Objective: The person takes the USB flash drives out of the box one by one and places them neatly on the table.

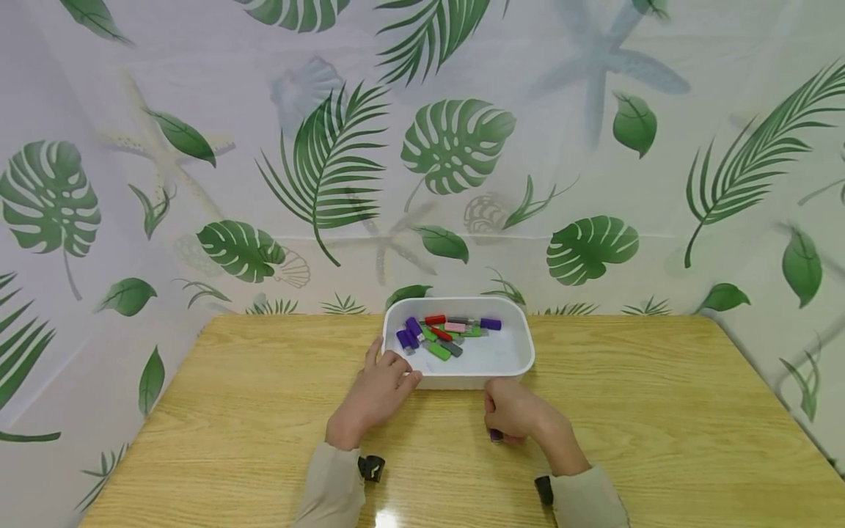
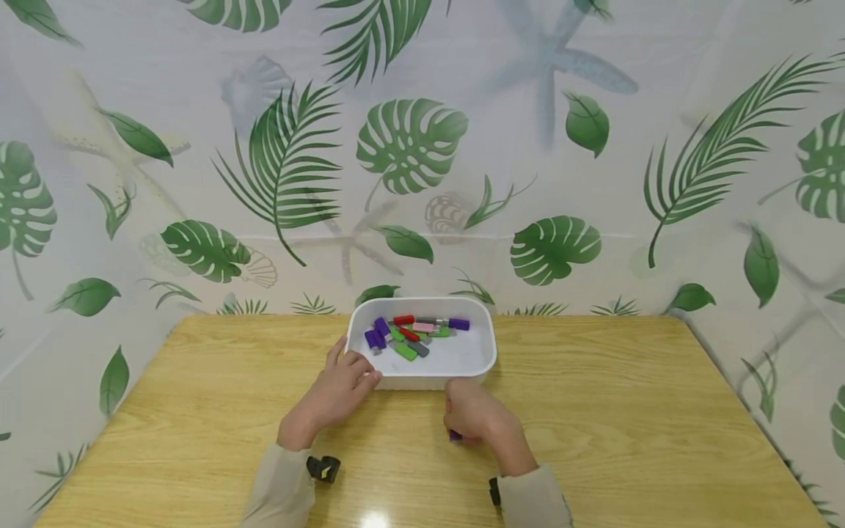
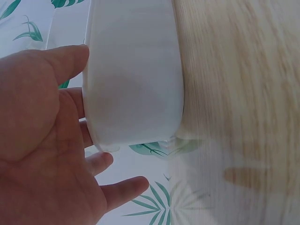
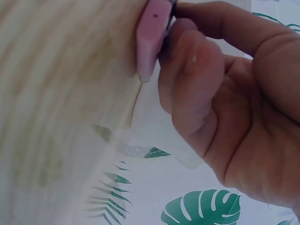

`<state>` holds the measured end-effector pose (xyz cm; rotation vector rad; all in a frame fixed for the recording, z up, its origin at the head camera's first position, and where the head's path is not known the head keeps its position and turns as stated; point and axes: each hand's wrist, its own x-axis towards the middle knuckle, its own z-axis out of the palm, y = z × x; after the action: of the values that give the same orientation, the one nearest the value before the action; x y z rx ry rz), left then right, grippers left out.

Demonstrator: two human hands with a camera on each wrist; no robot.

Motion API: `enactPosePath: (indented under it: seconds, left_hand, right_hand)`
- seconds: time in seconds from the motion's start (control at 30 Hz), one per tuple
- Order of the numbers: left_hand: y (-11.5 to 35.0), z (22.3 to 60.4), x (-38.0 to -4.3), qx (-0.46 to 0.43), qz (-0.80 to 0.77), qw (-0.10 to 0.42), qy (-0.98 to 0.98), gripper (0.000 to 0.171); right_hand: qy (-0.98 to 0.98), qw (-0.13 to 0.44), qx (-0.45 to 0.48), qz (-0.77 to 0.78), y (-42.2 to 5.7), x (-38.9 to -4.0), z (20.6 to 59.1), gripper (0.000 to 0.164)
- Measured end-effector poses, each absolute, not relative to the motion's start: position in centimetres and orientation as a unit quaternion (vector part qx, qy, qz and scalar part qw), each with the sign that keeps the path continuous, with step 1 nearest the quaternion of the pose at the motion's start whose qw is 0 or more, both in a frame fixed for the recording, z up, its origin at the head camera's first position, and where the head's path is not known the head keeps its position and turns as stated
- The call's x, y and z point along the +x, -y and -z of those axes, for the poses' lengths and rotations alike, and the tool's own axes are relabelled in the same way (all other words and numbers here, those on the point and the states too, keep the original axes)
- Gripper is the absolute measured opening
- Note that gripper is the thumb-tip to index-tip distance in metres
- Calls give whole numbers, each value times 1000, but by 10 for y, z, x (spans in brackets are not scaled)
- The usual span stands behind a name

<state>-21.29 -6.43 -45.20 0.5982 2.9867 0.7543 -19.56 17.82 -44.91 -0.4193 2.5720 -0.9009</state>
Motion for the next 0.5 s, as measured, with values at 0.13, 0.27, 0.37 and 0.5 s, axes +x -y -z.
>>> enactPosePath:
  seconds: [0.13,0.27,0.37,0.5]
  left_hand:
    - [65,452,-212,198,-239,-3,-951,33]
    - [66,453,-212,201,-238,-6,-950,32]
    - [65,453,-213,201,-240,-7,-950,32]
    - [65,453,-215,201,-236,-8,-951,33]
  right_hand:
    - [-916,195,-146,319,-178,-194,448,16]
    - [-915,199,-149,317,-177,-192,445,16]
    - [-913,198,-173,312,-176,-191,440,15]
    - [-901,190,-226,317,-180,-191,425,13]
